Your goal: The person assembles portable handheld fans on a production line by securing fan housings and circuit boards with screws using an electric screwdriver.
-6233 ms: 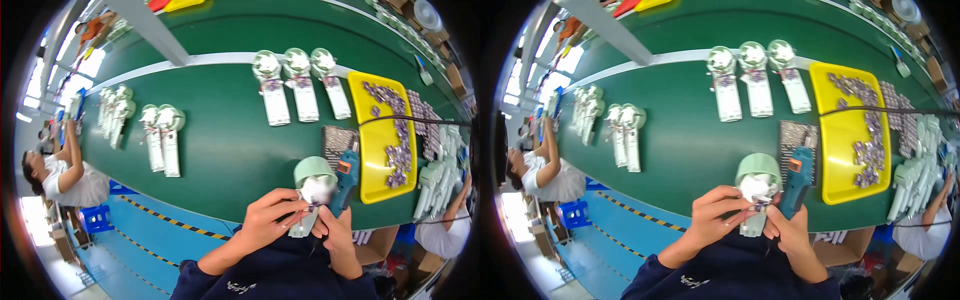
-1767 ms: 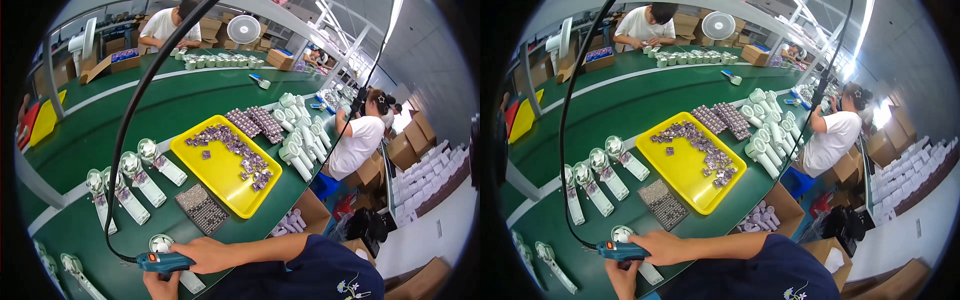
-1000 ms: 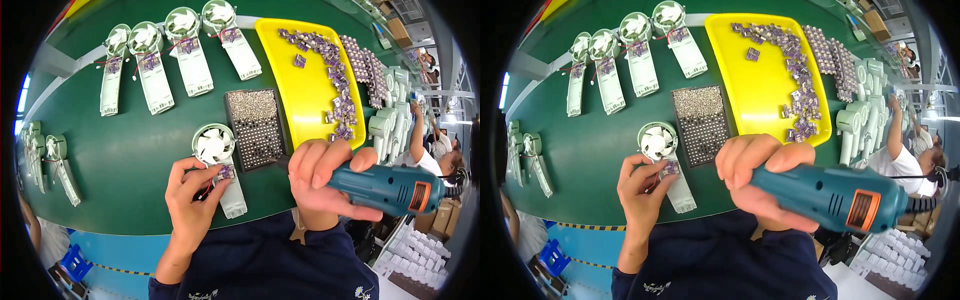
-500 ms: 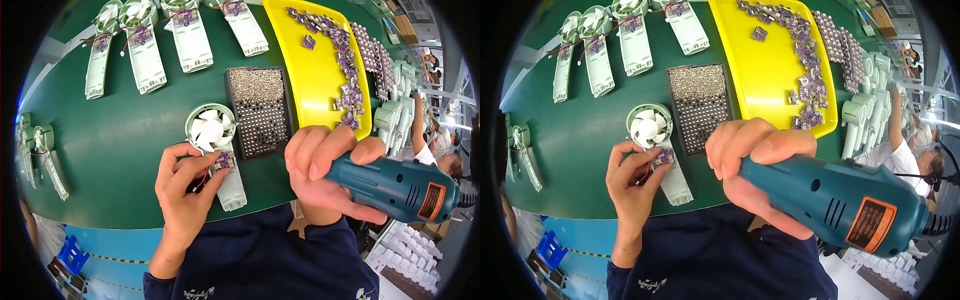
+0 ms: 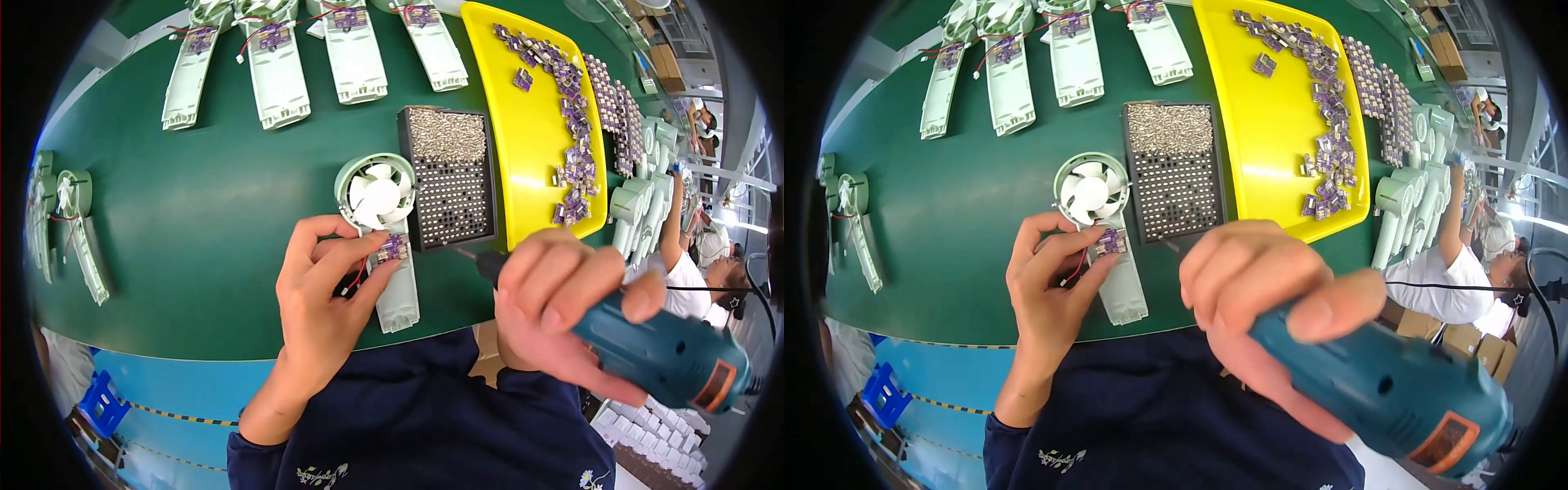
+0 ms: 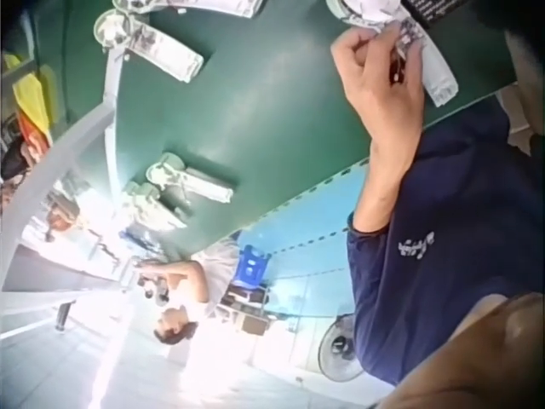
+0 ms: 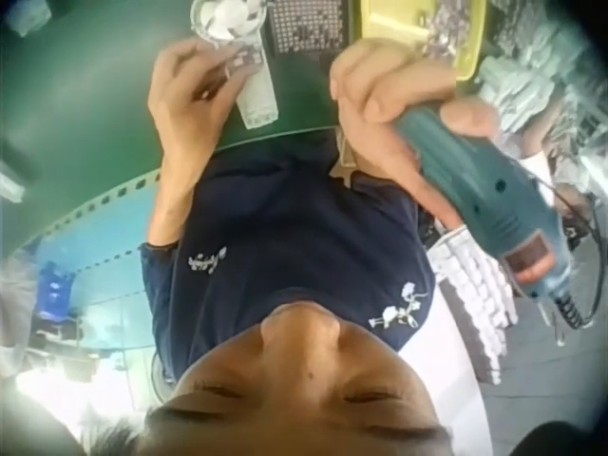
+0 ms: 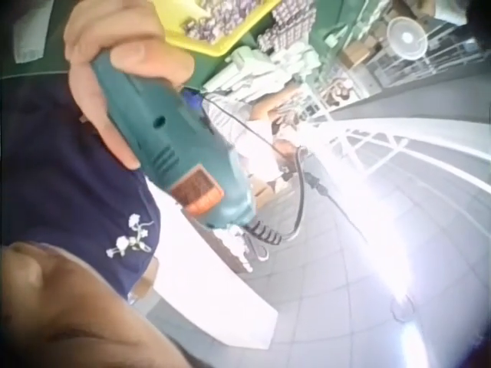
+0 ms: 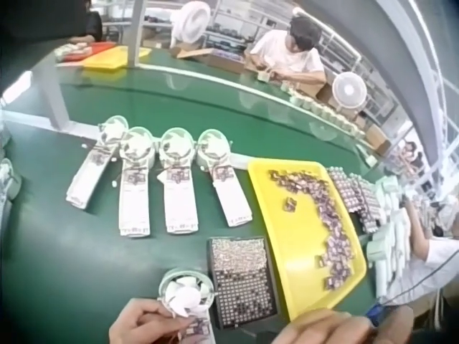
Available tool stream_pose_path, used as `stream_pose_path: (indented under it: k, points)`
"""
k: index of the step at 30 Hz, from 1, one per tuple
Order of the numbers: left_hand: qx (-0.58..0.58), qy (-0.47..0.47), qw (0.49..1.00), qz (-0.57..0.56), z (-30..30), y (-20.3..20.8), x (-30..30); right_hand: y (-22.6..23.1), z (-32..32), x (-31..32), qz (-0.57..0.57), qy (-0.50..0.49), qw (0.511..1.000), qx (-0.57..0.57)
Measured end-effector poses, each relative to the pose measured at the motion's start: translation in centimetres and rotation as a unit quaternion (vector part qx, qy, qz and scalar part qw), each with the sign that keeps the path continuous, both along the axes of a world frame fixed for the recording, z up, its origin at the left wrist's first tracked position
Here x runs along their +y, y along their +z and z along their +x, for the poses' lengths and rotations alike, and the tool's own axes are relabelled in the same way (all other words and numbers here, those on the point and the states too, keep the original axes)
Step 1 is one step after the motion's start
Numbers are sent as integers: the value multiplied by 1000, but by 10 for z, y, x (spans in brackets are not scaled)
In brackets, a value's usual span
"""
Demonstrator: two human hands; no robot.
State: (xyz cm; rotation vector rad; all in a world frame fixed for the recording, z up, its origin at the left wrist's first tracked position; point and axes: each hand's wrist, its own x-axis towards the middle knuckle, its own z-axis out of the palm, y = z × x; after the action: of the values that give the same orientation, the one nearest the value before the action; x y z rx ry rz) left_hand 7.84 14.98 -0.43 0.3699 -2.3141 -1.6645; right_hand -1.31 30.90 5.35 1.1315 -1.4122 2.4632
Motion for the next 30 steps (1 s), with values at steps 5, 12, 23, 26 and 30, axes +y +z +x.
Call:
stream_pose_path:
  k: [5, 12, 23, 26, 30]
  points:
    - [27, -8, 1000, -3, 0, -6, -1, 5, 11, -18, 3, 32, 999, 35]
    - [52, -6, 999, 2, 0, -10, 0, -11, 10, -32, 25, 39, 998, 48]
    - [44, -8, 999, 16, 0, -7, -2, -13, 10, -32, 44, 48, 996, 66]
    - [53, -5, 998, 14, 0, -8, 0, -14, 13, -31, 29, 37, 997, 53]
    - [54, -7, 998, 5, -2, -7, -3, -13, 11, -33, 13, 22, 999, 35]
